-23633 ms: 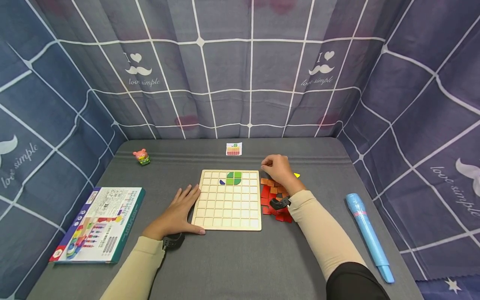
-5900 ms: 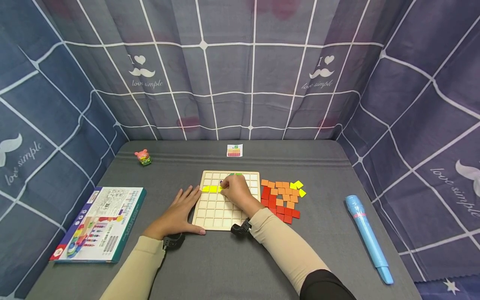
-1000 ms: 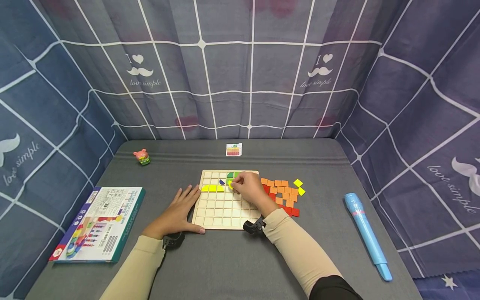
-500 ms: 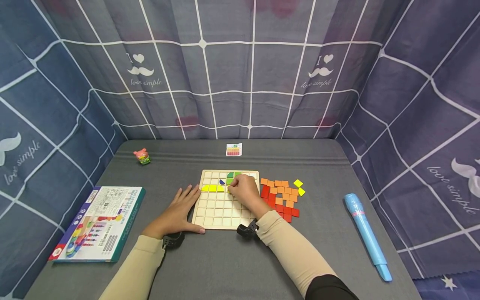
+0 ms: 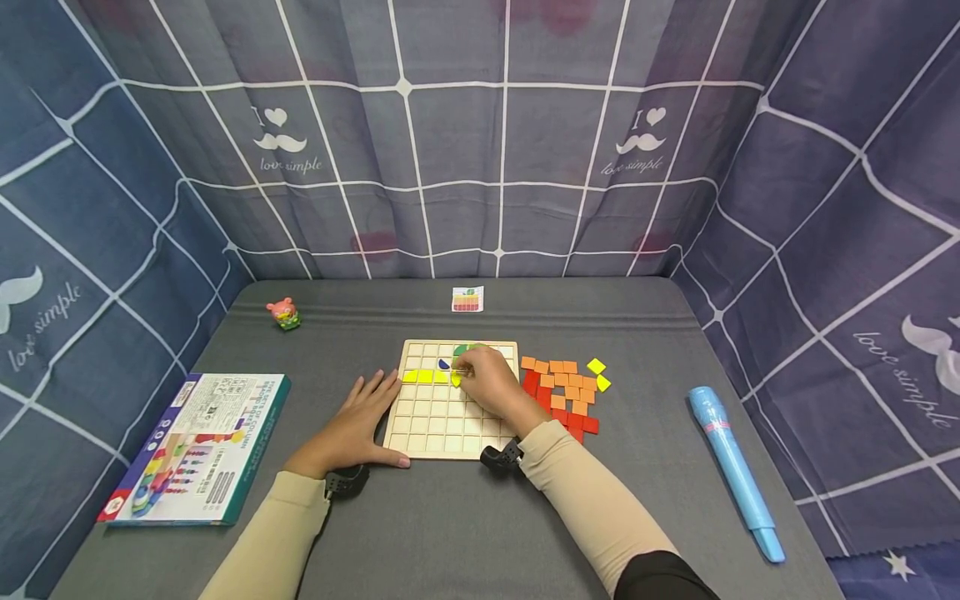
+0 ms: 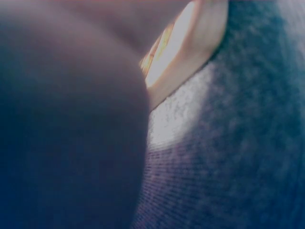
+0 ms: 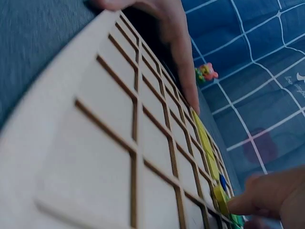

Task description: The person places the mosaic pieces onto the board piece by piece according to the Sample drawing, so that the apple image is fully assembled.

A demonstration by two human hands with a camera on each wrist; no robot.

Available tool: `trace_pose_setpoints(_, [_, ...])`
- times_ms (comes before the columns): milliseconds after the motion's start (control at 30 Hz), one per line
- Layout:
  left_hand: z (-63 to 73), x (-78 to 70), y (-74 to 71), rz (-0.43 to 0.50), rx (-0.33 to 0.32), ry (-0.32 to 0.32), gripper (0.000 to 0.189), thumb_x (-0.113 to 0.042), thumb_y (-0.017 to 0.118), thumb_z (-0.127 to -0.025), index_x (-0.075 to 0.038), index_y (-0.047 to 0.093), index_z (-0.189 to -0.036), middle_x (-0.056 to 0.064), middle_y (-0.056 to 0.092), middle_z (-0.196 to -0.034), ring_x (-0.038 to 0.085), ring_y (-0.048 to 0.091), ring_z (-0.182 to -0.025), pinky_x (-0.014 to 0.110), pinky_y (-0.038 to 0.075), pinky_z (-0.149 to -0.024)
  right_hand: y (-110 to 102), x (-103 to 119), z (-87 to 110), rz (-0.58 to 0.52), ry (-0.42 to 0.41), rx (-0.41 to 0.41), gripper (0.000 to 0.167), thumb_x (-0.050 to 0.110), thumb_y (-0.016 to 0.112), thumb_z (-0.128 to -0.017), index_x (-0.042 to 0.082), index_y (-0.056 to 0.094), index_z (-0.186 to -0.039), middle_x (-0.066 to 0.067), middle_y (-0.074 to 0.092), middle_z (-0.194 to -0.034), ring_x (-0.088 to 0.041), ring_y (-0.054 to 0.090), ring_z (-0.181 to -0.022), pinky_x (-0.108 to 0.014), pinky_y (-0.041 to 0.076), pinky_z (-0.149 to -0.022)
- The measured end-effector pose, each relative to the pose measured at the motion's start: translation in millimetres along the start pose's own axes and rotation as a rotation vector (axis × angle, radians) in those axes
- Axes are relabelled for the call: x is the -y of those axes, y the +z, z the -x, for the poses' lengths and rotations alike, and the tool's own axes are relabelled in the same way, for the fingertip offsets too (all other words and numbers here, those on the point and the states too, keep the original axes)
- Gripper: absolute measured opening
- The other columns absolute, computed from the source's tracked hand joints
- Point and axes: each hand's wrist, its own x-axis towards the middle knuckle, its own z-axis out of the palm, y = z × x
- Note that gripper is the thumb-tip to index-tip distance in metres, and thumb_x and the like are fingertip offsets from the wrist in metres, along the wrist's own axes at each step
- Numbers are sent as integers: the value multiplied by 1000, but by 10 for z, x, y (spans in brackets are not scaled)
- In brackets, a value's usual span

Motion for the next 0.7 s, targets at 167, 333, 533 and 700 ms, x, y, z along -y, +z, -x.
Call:
trace_pose_setpoints(167, [-6,2,6,-4,-3,2,144,-85,79,-66,-2,19,-168,17,14,-173,39,7,-158,59,-2,-124,-60,-50,-38,86,-229,99,22,-6,76,-93,6,82,-110,-5,75,-119,-23,67,-117,-43,45,-110])
trace_pose_setpoints(333, [-1,11,10,-4,-3,4,145,-86,78,-67,-2,18,-168,16,14,-173,38,6,-159,58,-3,-124,-68,-74,-57,95,-260,152,14,1,78,-96,8,83,-106,-2,76,-112,-22,69,-111,-41,47,-106])
trace_pose_setpoints(533, [4,13,7,6,-8,11,144,-85,79,-67,-2,19,-168,17,14,-173,39,6,-158,59,-2,-124,-13,-101,-58,128,-180,119,7,10,82,-95,11,83,-101,3,71,-101,-17,65,-99,-34,53,-92])
trace_pose_setpoints(700, [4,13,8,2,-8,14,144,-85,79,-67,-2,19,-167,17,14,-173,39,7,-158,58,-2,-124,39,-92,-54,130,-103,56,6,12,84,-93,11,84,-99,2,69,-99,-17,66,-93,-36,54,-88])
